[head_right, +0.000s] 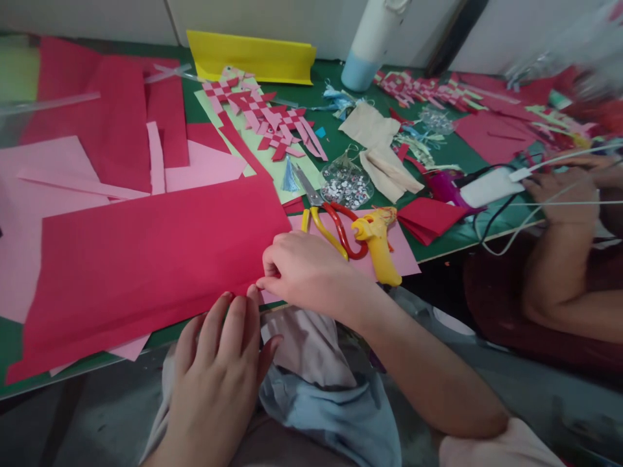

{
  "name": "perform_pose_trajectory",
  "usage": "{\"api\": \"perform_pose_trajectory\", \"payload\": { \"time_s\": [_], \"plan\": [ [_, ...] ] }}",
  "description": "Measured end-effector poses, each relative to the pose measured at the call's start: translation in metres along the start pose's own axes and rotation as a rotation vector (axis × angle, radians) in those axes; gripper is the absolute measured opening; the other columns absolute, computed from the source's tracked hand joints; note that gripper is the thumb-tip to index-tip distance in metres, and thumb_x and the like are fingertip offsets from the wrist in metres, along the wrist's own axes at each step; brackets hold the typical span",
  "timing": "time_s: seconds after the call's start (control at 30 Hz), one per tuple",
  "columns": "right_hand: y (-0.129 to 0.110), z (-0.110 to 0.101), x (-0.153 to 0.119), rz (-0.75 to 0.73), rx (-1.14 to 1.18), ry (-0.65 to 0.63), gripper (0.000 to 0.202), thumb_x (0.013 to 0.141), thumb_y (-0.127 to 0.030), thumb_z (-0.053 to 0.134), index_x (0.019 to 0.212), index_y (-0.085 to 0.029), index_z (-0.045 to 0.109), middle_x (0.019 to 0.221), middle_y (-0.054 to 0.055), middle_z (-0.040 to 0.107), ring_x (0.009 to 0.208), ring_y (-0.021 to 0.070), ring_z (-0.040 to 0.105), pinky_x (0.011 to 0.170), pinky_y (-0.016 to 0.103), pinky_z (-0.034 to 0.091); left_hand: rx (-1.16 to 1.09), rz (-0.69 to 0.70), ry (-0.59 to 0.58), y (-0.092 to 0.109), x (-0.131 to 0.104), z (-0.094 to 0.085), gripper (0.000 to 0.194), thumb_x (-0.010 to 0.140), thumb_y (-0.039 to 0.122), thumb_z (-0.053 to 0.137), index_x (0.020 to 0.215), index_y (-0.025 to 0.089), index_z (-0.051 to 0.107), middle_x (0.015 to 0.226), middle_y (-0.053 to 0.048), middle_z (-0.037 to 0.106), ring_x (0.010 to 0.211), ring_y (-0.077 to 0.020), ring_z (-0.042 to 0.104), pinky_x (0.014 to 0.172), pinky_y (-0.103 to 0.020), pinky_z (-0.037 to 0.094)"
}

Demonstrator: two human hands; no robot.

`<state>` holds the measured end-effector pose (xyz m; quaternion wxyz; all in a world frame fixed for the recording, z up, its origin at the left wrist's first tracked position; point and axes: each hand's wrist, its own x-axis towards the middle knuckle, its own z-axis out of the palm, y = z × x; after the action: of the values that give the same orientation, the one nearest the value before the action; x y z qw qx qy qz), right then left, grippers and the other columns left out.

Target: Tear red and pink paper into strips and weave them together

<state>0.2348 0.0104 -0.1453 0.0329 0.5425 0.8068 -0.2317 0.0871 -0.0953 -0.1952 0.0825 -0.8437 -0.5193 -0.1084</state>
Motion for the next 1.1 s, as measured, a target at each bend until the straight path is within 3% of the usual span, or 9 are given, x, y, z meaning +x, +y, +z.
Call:
{"api": "perform_pose_trajectory", "payload": {
  "time_s": [0.13,0.4,0.53,0.77,0.93,1.1],
  "plan": [
    [0.011,-0.003,-0.012,-0.013,-0.008,0.060,0.020,0.081,-0.035,0.067,0.070,-0.018,0.067,0.078,0.001,0.063,0.077,0.0136,0.054,0.070,0.027,0.033,-0.020,0.001,0.002,-0.007,-0.003,-0.002,0.042,0.095,0.028,0.042,0.127,0.005,0.055,0.114,-0.013,0.064,0.109,-0.0278,0.055,0.089,-0.041,0.036],
    [0.033,0.007,-0.023,-0.036,-0.008,0.154,0.022,0.081,-0.038,0.067,0.073,-0.018,0.068,0.079,0.001,0.061,0.080,0.0149,0.053,0.073,0.028,0.035,0.055,0.050,0.012,-0.017,-0.013,0.000,0.052,0.088,0.029,0.055,0.135,0.007,0.048,0.113,-0.016,0.061,0.109,-0.0314,0.053,0.085,-0.042,0.038],
    [0.031,0.009,-0.023,-0.052,-0.062,0.168,0.022,0.082,-0.035,0.067,0.070,-0.017,0.067,0.080,0.003,0.059,0.080,0.0156,0.052,0.075,0.029,0.036,0.079,0.048,-0.001,-0.016,-0.011,-0.001,0.052,0.088,0.030,0.056,0.136,0.015,0.047,0.113,-0.015,0.061,0.108,-0.0311,0.054,0.083,-0.041,0.039],
    [0.025,0.009,-0.024,-0.099,-0.202,0.174,0.024,0.085,-0.033,0.063,0.073,-0.013,0.065,0.080,0.006,0.059,0.083,0.0185,0.053,0.078,0.030,0.038,0.093,0.032,0.007,-0.014,-0.010,0.001,0.054,0.087,0.028,0.057,0.138,0.015,0.045,0.115,-0.014,0.061,0.110,-0.0302,0.055,0.085,-0.041,0.037],
    [0.020,0.009,-0.023,-0.069,-0.252,0.184,0.022,0.084,-0.033,0.064,0.073,-0.013,0.064,0.080,0.007,0.061,0.082,0.0194,0.054,0.077,0.030,0.039,0.038,-0.031,-0.035,-0.008,-0.011,-0.001,0.060,0.088,0.026,0.055,0.145,0.022,0.036,0.118,-0.014,0.060,0.114,-0.0308,0.053,0.089,-0.043,0.036],
    [0.018,0.010,-0.028,-0.041,-0.294,0.289,0.022,0.083,-0.034,0.065,0.080,-0.013,0.062,0.082,0.008,0.061,0.082,0.0205,0.054,0.076,0.031,0.039,0.146,-0.044,-0.078,0.001,-0.005,-0.001,0.060,0.090,0.030,0.053,0.146,0.030,0.032,0.116,-0.012,0.060,0.111,-0.0302,0.053,0.087,-0.045,0.040]
  ]
}}
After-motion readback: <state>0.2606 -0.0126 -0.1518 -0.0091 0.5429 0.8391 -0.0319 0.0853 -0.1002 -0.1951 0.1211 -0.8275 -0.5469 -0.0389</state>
